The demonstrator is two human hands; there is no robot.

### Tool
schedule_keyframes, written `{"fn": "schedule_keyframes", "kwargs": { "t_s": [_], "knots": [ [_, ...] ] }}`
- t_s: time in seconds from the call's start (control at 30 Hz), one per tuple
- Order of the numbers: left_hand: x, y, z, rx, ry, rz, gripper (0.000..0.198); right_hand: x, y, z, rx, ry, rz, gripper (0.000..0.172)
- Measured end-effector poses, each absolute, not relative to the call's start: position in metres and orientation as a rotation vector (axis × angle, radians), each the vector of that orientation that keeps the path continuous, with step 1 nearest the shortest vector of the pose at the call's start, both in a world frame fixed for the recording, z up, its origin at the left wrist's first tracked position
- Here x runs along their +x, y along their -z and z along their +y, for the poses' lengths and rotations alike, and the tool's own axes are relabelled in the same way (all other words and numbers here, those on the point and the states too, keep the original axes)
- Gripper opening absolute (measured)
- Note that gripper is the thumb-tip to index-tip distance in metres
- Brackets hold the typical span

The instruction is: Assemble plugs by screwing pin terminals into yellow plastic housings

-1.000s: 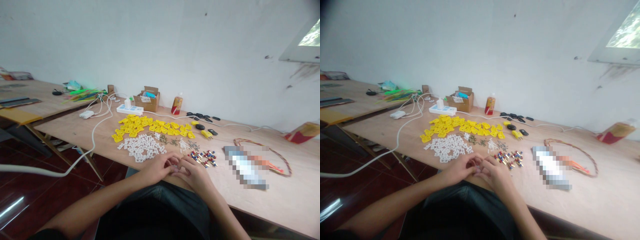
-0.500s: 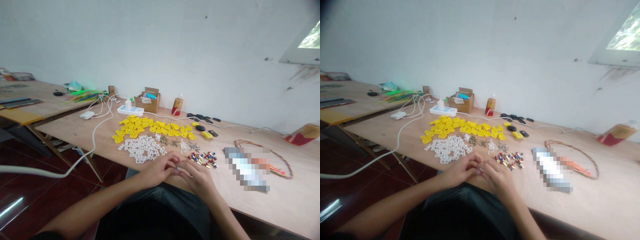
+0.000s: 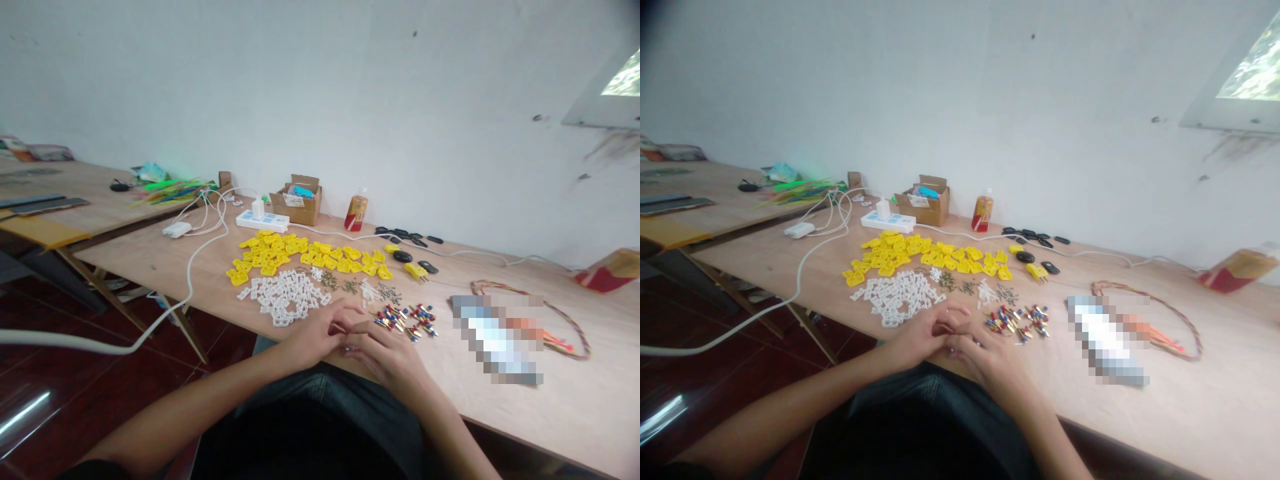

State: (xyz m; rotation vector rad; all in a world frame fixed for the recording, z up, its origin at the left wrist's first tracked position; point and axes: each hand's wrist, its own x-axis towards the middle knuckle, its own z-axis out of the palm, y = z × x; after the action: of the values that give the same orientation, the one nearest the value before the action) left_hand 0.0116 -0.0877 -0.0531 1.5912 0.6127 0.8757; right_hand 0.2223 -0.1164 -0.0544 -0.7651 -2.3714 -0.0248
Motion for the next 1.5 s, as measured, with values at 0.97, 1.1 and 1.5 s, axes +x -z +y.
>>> {"fn": "schedule_keyframes", "kwargs": {
  "t_s": [0.97,1.1,1.5],
  "knots": [
    [0.01,0.049,-0.089,1.796,-0.885,0.756,0.054,0.22,0.057,-0.117,-0.917,-0.069,-2.419,0.021],
    [0.008,0.049,-0.091,1.765,-0.858,0.735,0.045,0.228,0.055,-0.121,-0.95,-0.142,-2.42,0.016],
    [0.007,0.046,-0.092,2.152,-0.801,0.903,0.031,0.247,0.058,-0.128,-1.052,-0.181,-2.345,0.015]
  ]
}}
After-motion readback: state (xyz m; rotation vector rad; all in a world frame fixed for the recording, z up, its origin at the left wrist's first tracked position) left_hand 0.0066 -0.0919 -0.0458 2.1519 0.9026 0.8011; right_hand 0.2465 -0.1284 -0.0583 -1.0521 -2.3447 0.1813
